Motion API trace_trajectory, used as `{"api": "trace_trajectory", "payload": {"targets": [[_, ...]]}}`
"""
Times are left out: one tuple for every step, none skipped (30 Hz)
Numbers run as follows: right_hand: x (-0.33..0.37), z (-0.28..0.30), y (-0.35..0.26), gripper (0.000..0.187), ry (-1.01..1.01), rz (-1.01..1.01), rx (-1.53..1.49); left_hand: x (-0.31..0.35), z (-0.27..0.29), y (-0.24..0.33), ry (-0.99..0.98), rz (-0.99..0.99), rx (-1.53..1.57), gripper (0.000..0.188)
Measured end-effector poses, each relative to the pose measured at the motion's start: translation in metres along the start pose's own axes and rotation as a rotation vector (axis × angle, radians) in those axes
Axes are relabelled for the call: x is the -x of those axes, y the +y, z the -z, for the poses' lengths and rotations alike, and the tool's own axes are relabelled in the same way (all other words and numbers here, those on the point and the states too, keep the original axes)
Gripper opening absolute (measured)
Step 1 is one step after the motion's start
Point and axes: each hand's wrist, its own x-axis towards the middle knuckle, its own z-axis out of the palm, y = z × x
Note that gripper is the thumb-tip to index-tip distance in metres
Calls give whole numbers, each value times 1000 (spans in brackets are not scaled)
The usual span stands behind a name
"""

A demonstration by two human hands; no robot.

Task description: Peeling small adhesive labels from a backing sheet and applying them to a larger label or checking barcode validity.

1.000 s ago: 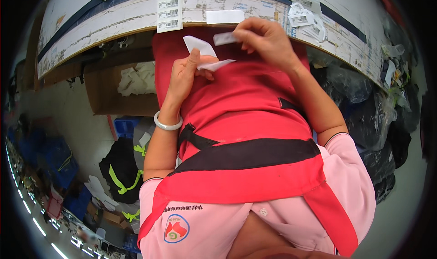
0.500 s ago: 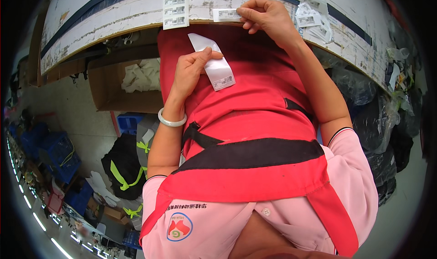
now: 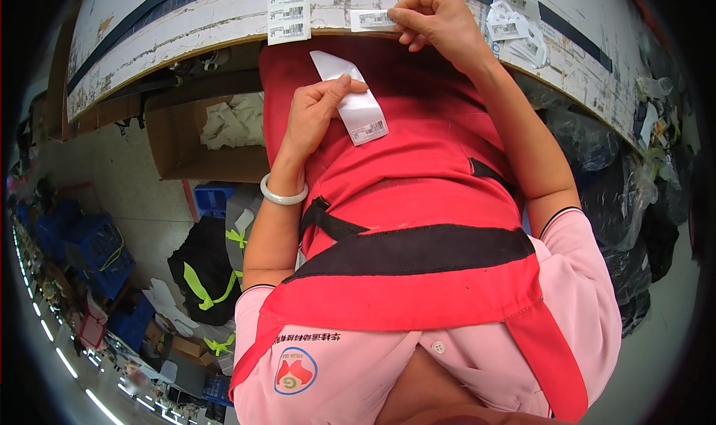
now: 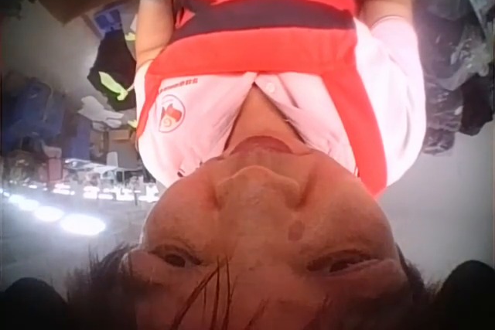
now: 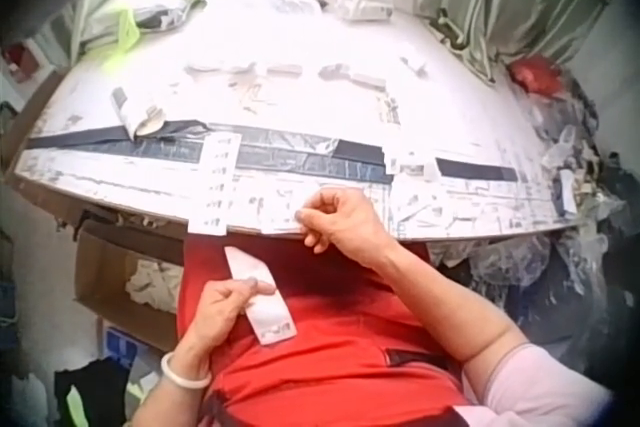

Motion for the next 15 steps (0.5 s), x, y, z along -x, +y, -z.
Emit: {"api": "trace_trajectory", "payload": {"targets": [[0, 0, 0, 21, 2, -1, 6, 0, 0, -1, 1, -4, -3, 39], [0, -1, 0, 21, 4, -2, 11, 0, 0, -1, 0, -3, -3, 39], [0, -1, -1, 21, 4, -2, 11, 0, 0, -2, 1, -5, 0, 38], [1, -2, -1, 21, 11, 0, 9, 0, 0, -2, 2, -6, 3, 38], [1, -3, -1, 21, 17, 2, 7, 0, 0, -2, 2, -6, 2, 38], [1, -3, -1, 21, 18, 2, 7, 0, 0, -1, -2, -7, 0, 38], [0, -3, -1, 21, 18, 6, 11, 0, 0, -1, -5, -7, -2, 38], [0, -3, 0, 21, 19, 10, 14, 0, 0, 0, -6, -7, -2, 38], [0, -3, 0, 21, 19, 10, 15, 0, 0, 0, -7, -11, -15, 38], [-1, -3, 1, 21, 23, 14, 17, -1, 0, 0, -9, -16, -29, 38], [-1, -3, 1, 21, 26, 17, 19, -1, 0, 0, -10, -15, -29, 38], [-1, -4, 1, 21, 26, 17, 19, -1, 0, 0, -8, -14, -28, 38], [-1, -4, 0, 20, 27, 15, 30, 0, 1, 0, -7, -12, -28, 38], [-1, -4, 0, 20, 27, 13, 40, 0, 1, 1, -7, -12, -28, 38], [-1, -5, -1, 20, 27, 13, 41, 0, 1, 0, -8, -13, -27, 38]]}}
